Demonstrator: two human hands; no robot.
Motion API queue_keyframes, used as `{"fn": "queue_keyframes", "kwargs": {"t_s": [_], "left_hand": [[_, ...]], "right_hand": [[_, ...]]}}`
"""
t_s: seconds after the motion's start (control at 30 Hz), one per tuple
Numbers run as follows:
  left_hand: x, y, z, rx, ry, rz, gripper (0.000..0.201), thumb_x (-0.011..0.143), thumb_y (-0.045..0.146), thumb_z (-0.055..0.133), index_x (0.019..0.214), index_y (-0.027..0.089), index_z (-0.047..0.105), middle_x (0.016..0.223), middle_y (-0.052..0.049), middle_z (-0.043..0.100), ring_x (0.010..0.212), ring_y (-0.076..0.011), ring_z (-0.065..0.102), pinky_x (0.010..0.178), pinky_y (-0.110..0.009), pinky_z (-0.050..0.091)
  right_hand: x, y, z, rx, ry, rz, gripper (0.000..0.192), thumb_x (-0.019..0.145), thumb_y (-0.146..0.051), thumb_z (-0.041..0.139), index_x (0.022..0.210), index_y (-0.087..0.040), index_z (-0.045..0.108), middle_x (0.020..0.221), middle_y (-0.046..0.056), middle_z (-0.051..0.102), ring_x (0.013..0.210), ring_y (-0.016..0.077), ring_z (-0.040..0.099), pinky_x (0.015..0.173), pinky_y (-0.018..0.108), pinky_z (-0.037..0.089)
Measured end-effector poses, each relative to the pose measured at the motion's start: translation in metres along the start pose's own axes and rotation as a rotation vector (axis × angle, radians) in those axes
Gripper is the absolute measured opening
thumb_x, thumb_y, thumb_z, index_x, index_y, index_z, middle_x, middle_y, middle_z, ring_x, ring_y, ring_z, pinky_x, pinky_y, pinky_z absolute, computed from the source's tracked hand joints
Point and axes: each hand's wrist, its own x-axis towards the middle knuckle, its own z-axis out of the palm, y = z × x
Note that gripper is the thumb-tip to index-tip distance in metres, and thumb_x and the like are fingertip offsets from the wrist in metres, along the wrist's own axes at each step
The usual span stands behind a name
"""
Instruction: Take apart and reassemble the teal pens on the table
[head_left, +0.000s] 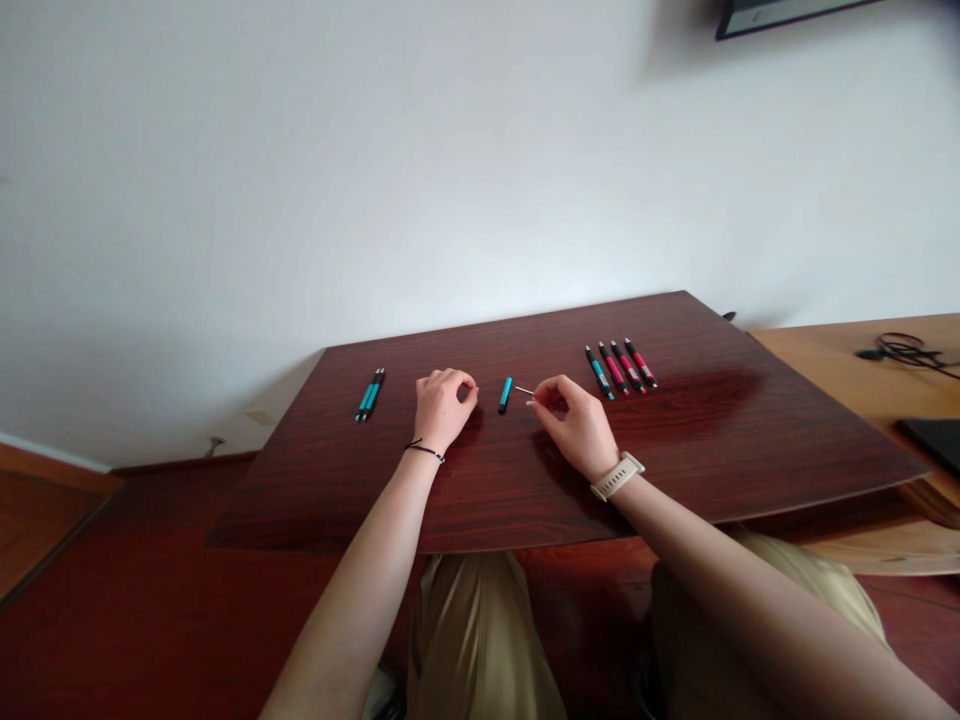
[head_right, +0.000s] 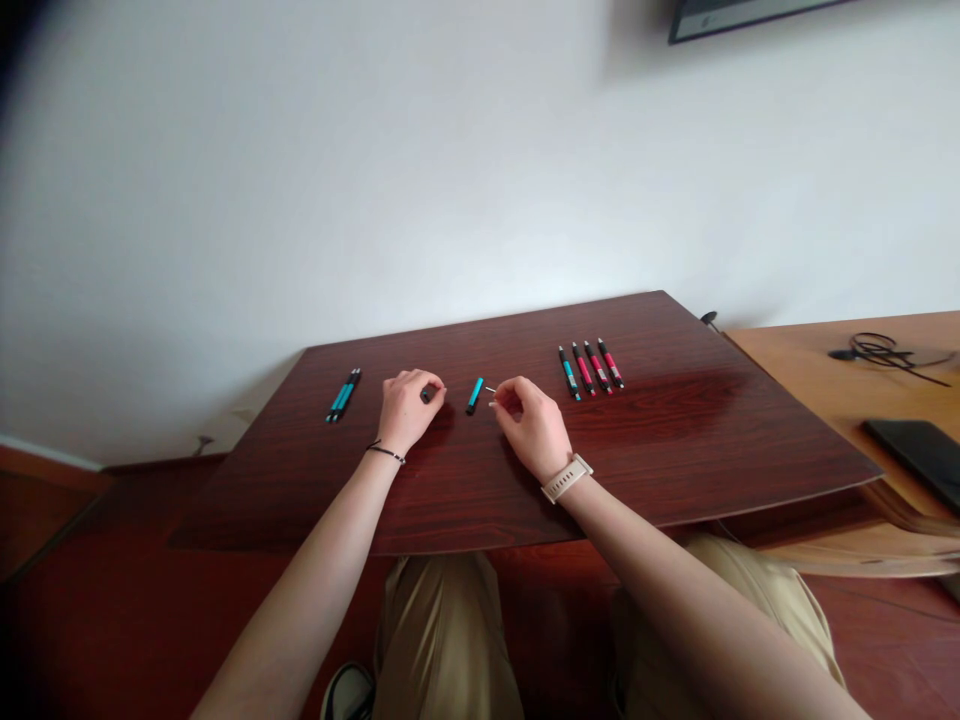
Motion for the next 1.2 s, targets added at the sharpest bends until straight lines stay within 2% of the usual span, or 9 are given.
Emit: {"fn": "queue_keyframes", "kwargs": {"t_s": [0.1, 0.23, 0.6, 0.67, 0.77, 0.83, 0.9, 1.03, 1.2], "left_hand": [[0.002, -0.005, 0.005, 0.005, -0.03, -0.014, 0.007, 0.093, 0.023, 0.075, 0.087, 0.025, 0.073, 0.106, -0.007, 0.077, 0.109, -0.0293, 0.064, 0.096, -0.047, 0.042], [0.003, -0.01, 0.011, -0.01, -0.082, -0.049, 0.01, 0.092, 0.025, 0.077, 0.082, 0.024, 0.075, 0.106, -0.007, 0.076, 0.109, -0.0297, 0.062, 0.099, -0.05, 0.041], [0.002, -0.013, 0.014, 0.015, -0.101, -0.086, 0.007, 0.091, 0.025, 0.076, 0.085, 0.025, 0.077, 0.106, -0.009, 0.076, 0.109, -0.032, 0.063, 0.099, -0.053, 0.043], [0.002, -0.012, 0.012, 0.016, -0.092, -0.091, 0.002, 0.091, 0.024, 0.076, 0.09, 0.025, 0.077, 0.108, -0.009, 0.075, 0.11, -0.0327, 0.063, 0.099, -0.053, 0.044], [0.001, -0.006, 0.004, 0.021, -0.018, -0.084, 0.01, 0.092, 0.019, 0.072, 0.1, 0.024, 0.075, 0.115, -0.009, 0.074, 0.114, -0.033, 0.063, 0.1, -0.052, 0.045], [0.001, 0.002, -0.003, -0.002, 0.042, -0.023, 0.014, 0.094, 0.017, 0.068, 0.105, 0.024, 0.074, 0.117, -0.009, 0.074, 0.116, -0.0315, 0.063, 0.1, -0.05, 0.046], [0.0, 0.012, -0.009, -0.061, 0.041, 0.094, 0.012, 0.099, 0.019, 0.065, 0.107, 0.024, 0.072, 0.115, -0.008, 0.073, 0.114, -0.0283, 0.063, 0.1, -0.046, 0.048], [-0.002, 0.034, -0.01, -0.168, -0.082, 0.345, 0.01, 0.105, 0.026, 0.062, 0.106, 0.024, 0.071, 0.113, -0.007, 0.073, 0.111, -0.0237, 0.065, 0.102, -0.042, 0.051], [-0.004, 0.048, -0.002, -0.151, -0.165, 0.428, 0.007, 0.104, 0.027, 0.065, 0.105, 0.024, 0.071, 0.113, -0.007, 0.075, 0.111, -0.0244, 0.066, 0.098, -0.042, 0.052]], "right_hand": [[-0.001, 0.001, 0.002, 0.005, -0.019, 0.002, 0.006, 0.097, -0.03, 0.067, 0.098, -0.025, 0.065, 0.096, 0.006, 0.074, 0.085, 0.0243, 0.07, 0.083, 0.039, 0.058], [-0.003, 0.004, 0.003, 0.012, -0.028, 0.008, 0.006, 0.097, -0.03, 0.067, 0.099, -0.025, 0.066, 0.097, 0.006, 0.075, 0.086, 0.0241, 0.071, 0.085, 0.04, 0.059], [-0.003, 0.005, 0.003, 0.021, -0.044, 0.015, 0.005, 0.096, -0.028, 0.066, 0.1, -0.025, 0.066, 0.098, 0.006, 0.075, 0.087, 0.0244, 0.072, 0.084, 0.04, 0.059], [-0.003, 0.004, 0.003, 0.019, -0.043, 0.014, 0.005, 0.096, -0.029, 0.065, 0.1, -0.025, 0.065, 0.097, 0.006, 0.076, 0.086, 0.0244, 0.072, 0.084, 0.04, 0.059], [-0.003, 0.003, 0.002, 0.015, -0.042, 0.018, 0.006, 0.096, -0.03, 0.065, 0.101, -0.025, 0.066, 0.098, 0.006, 0.076, 0.087, 0.0244, 0.073, 0.085, 0.04, 0.059], [-0.002, 0.003, 0.003, 0.02, -0.047, 0.031, 0.007, 0.096, -0.03, 0.066, 0.101, -0.025, 0.065, 0.098, 0.005, 0.077, 0.087, 0.0244, 0.073, 0.085, 0.04, 0.06], [-0.002, 0.004, 0.004, 0.03, -0.051, 0.04, 0.008, 0.096, -0.031, 0.066, 0.103, -0.026, 0.065, 0.098, 0.005, 0.077, 0.088, 0.0246, 0.074, 0.086, 0.041, 0.06], [-0.002, 0.007, 0.006, 0.055, -0.049, 0.038, 0.01, 0.097, -0.032, 0.065, 0.104, -0.026, 0.065, 0.1, 0.005, 0.078, 0.09, 0.0244, 0.075, 0.087, 0.04, 0.061], [-0.001, 0.009, 0.008, 0.084, -0.063, 0.041, 0.014, 0.097, -0.034, 0.067, 0.108, -0.026, 0.066, 0.101, 0.006, 0.078, 0.091, 0.0246, 0.076, 0.088, 0.041, 0.062]]}}
